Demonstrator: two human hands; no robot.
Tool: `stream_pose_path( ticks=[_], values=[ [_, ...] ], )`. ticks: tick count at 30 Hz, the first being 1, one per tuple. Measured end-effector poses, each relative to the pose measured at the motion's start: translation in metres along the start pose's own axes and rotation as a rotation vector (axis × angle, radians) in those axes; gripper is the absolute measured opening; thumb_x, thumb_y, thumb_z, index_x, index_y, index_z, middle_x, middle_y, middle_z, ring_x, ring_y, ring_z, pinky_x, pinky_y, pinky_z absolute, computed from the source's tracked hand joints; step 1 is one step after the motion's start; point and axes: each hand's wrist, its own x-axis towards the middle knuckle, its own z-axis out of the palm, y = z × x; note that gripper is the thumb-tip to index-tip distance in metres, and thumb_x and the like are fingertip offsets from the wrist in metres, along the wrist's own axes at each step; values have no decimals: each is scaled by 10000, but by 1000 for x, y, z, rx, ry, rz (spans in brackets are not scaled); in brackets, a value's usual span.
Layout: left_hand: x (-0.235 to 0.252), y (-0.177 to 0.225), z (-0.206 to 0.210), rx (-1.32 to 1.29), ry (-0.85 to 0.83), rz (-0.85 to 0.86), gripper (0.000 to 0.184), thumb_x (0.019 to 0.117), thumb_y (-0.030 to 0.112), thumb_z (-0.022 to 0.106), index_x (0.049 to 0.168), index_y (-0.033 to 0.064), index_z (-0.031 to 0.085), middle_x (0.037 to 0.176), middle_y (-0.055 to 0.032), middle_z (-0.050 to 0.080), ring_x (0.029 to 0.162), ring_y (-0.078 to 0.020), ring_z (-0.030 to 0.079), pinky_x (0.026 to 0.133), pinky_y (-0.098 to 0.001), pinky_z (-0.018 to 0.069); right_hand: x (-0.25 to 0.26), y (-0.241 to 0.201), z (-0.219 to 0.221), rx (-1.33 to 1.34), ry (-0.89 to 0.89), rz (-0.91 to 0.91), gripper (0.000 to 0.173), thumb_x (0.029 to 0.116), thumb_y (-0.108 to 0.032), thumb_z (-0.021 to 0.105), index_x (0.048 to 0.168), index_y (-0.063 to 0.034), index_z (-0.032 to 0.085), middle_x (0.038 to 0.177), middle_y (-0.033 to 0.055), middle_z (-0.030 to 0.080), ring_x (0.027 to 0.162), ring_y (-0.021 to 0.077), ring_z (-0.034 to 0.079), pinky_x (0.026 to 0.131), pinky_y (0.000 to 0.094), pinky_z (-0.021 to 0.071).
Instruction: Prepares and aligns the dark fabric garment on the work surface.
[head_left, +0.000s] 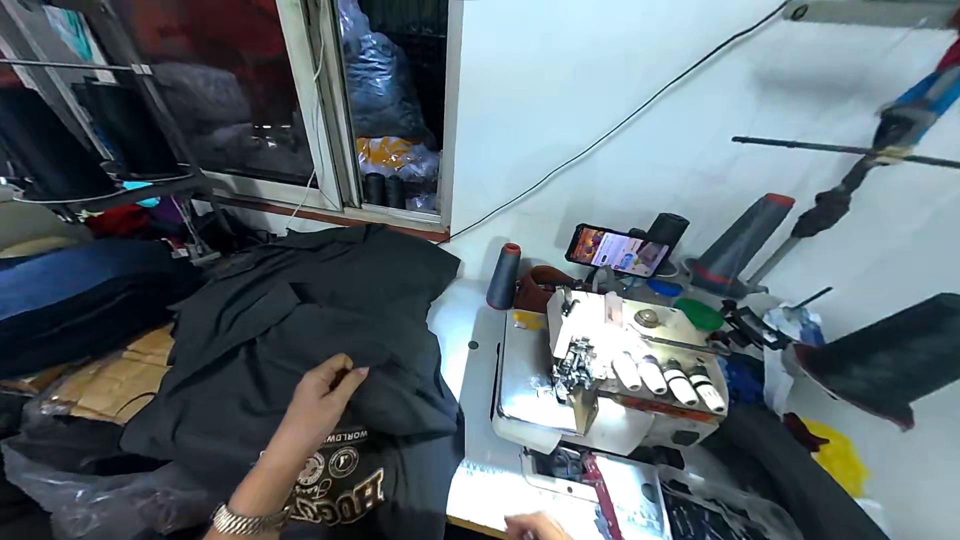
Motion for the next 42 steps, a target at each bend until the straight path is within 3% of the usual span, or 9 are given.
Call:
stream_pose_path(
  ticks=[5, 9, 15, 21, 25, 31, 36, 39, 42],
  values=[
    [-24, 60, -5, -226, -37, 171, 411, 967, 153, 570, 1373, 217, 577, 655, 42, 592, 526, -43, 531, 521, -187, 465, 97, -24, 74, -177, 175, -220, 965, 745, -626, 790, 1427, 12, 551, 1415, 249, 560, 1316, 405, 525, 1063, 602, 440],
    [-30, 69, -37, -134, -12, 427, 235, 1020, 239, 524, 1091, 207, 745, 914, 86, 718, 713, -10, 620, 623, -162, 509, 128, -42, 79, -79, 177, -158, 354, 764, -62, 729, 1111, 9, 715, 1112, 174, 684, 1070, 332, 647, 898, 540, 517],
    [-41, 58, -53, -430, 66, 89, 288, 1003, 198, 502, 1225, 137, 676, 925, 25, 697, 720, -69, 659, 663, -238, 589, 114, -40, 42, 288, 37, 10, 190, 958, -78, 597, 1125, 12, 609, 775, -17, 651, 686, 28, 607, 650, 209, 519],
    [-56, -18, -6, 64, -302, -29, 271, 1003, 203, 606, 1183, 13, 678, 1128, -124, 697, 997, -212, 692, 884, -423, 578, 63, 6, 50, -301, 116, 145, 243, 945, -101, 633, 1139, 23, 708, 1079, 180, 708, 1049, 332, 677, 946, 503, 533],
    [-76, -38, 25, 150, -308, 207, 203, 957, 210, 636, 1056, 68, 742, 1087, -94, 701, 1022, -203, 669, 914, -406, 551, 40, 27, 44, -254, 242, 24, 175, 923, -87, 626, 1021, 7, 737, 983, 122, 723, 960, 236, 703, 882, 389, 579],
    [-61, -18, 65, 515, -491, 273, 393, 973, 128, 636, 1357, 209, 662, 1368, -172, 578, 1328, -435, 472, 1080, -652, 365, 37, 21, 51, -341, 130, 90, 322, 874, -201, 714, 1146, -30, 729, 1130, 160, 682, 1105, 351, 629, 965, 530, 500],
    [-41, -6, 57, 389, -383, 386, 129, 962, 132, 621, 1000, 99, 739, 1067, -81, 685, 1167, -301, 600, 1047, -587, 406, 42, 14, 57, -358, 147, 97, 129, 869, -98, 683, 953, -21, 743, 1012, 158, 687, 1010, 353, 642, 910, 532, 495],
    [-39, 22, 24, 178, -275, 478, 141, 978, 248, 617, 951, 140, 704, 861, 45, 679, 807, -79, 659, 754, -328, 574, 46, 6, 52, -107, 92, 102, 186, 920, -111, 647, 1053, 13, 684, 931, 96, 715, 884, 187, 697, 816, 385, 571],
    [-38, 46, -14, 63, -187, 456, 107, 973, 272, 618, 960, 189, 684, 757, 130, 638, 642, 45, 577, 579, -151, 497, 54, -9, 41, 210, -38, 183, 185, 941, -109, 637, 1100, -14, 645, 848, 9, 684, 707, 41, 646, 624, 222, 547]
  ],
)
